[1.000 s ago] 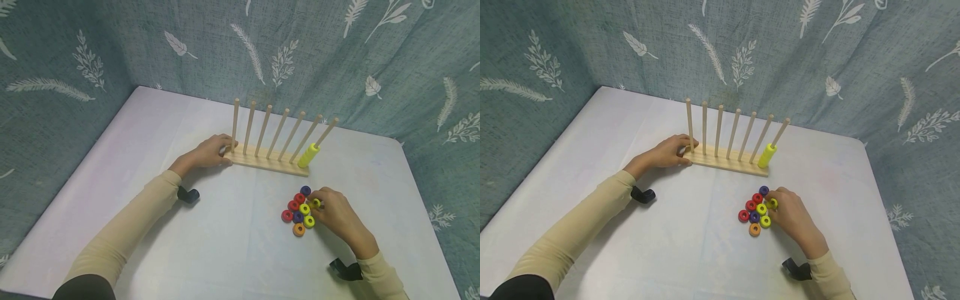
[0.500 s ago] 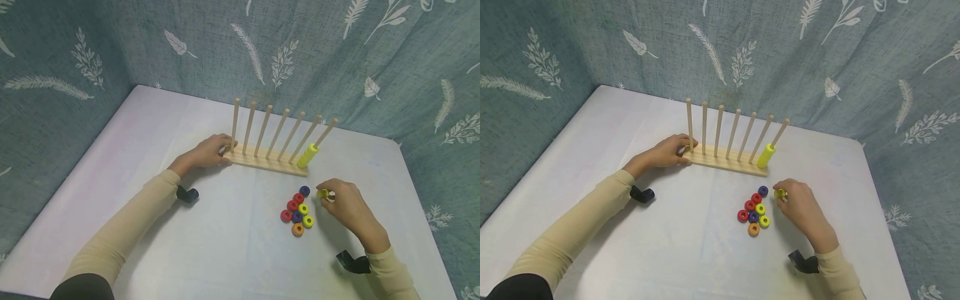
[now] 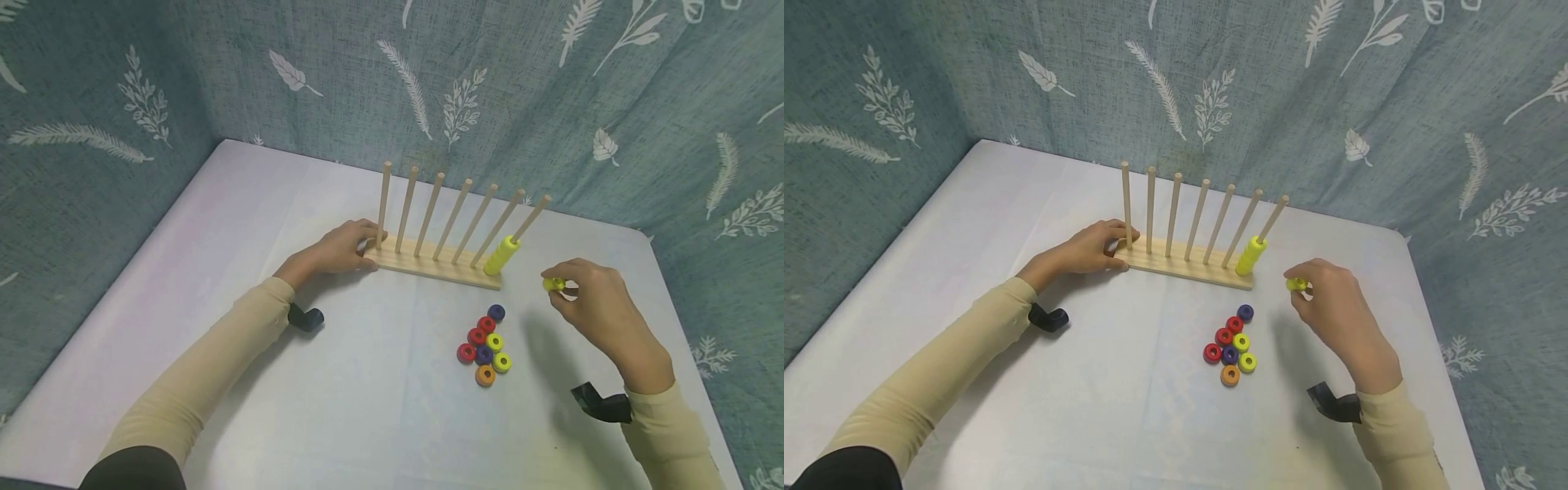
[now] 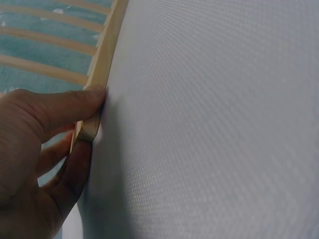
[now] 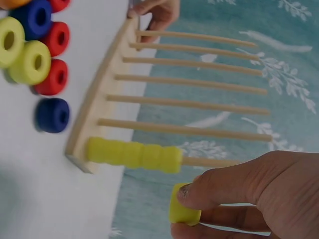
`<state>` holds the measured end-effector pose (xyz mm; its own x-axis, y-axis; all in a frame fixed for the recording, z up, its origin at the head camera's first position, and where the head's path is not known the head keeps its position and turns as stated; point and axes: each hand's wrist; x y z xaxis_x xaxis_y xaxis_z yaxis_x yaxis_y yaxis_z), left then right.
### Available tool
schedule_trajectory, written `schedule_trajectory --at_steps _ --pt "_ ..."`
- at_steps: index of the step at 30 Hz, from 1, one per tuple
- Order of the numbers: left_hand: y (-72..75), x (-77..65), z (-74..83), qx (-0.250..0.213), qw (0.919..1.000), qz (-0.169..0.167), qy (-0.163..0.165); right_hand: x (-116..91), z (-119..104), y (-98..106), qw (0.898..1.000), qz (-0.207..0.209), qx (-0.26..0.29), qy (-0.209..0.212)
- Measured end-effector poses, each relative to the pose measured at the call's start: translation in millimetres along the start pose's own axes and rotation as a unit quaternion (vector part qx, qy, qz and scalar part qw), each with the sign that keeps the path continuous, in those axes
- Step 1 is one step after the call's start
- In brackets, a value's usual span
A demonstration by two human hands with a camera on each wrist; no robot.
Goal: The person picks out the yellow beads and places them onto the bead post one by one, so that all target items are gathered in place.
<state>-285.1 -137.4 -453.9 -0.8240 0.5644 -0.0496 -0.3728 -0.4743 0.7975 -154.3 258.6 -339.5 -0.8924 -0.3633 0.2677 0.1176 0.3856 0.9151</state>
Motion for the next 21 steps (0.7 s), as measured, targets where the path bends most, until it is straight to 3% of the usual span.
schedule_trajectory --at_steps 21 --pt "-0.1 1.1 -2.0 0.001 0.9999 0.002 -0.013 35 -14 46 0.997 0.056 -0.031 0.052"
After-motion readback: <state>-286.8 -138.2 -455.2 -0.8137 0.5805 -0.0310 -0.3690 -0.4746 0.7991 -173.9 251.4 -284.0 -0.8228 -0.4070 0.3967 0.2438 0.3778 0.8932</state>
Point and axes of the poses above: each hand's wrist, its own x-axis towards the middle knuckle, its own y-axis out of the back of the hand, z = x × y
